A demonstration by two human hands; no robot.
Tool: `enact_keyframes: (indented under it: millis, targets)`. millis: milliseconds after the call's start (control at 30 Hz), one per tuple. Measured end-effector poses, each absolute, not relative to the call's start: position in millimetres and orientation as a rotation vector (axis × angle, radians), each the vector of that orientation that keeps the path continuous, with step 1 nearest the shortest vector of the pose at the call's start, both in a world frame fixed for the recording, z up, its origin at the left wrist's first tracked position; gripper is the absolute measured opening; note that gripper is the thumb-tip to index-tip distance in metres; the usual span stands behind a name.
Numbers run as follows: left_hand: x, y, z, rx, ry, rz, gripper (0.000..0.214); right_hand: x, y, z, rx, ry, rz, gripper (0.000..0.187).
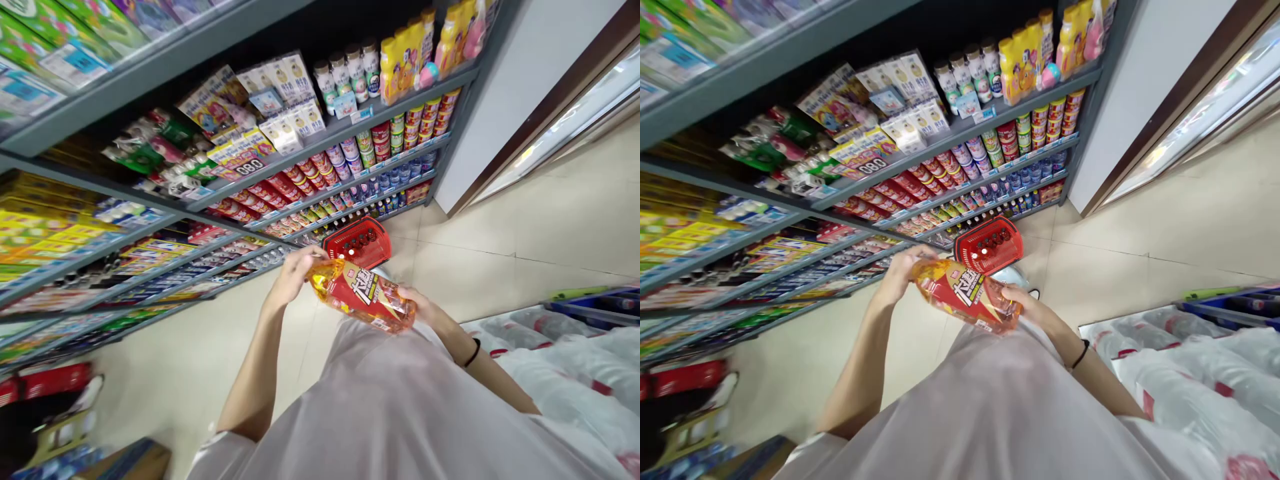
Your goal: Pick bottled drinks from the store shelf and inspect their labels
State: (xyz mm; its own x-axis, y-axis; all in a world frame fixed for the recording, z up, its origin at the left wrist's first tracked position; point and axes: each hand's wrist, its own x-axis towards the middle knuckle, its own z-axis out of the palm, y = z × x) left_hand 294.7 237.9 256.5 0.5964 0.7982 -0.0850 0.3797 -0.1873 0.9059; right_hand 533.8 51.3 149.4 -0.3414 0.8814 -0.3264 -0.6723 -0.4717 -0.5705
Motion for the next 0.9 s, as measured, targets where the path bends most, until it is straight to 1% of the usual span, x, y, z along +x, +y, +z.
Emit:
enact_keyframes:
  millis: [67, 100, 200, 300, 467, 567, 700, 800, 900]
  targets:
    - [290, 231, 248, 1.836, 1.053, 0.394, 0.061, 532, 62, 129, -0.812, -0.293, 2.069, 0.054]
    - [287, 229, 241, 1.853, 1.115, 0.328, 0.057, 530, 69, 117, -0.843, -0.225, 2.101, 0.054]
    - [280, 231, 217, 1.939, 1.249, 0.089, 0.058, 518, 92, 80, -0.93, -0.077, 2.078, 0.054]
    - [282, 238, 190, 2.025, 1.356, -0.058, 0.057, 501, 111, 44, -1.028, 0.003, 2.037, 0.053]
    - [308, 260, 133, 2.164, 1.444, -0.235, 0.042, 486, 123, -9, -1.137, 0.14, 1.9, 0.027]
    - [327, 282, 87, 2.189, 1.433, -0.367, 0.039, 491, 120, -41, -1.234, 0.218, 1.794, 0.021]
    - [352, 318, 18, 2.213, 1.374, -0.56, 0.039, 512, 89, -87, -1.473, 0.356, 1.63, 0.016]
    - [371, 350, -39, 2.241, 1.329, -0.651, 0.042, 532, 38, -115, -1.638, 0.49, 1.519, 0.013]
    - [390, 382, -95, 2.26, 1.295, -0.721, 0.048, 538, -24, -131, -1.808, 0.678, 1.322, 0.013]
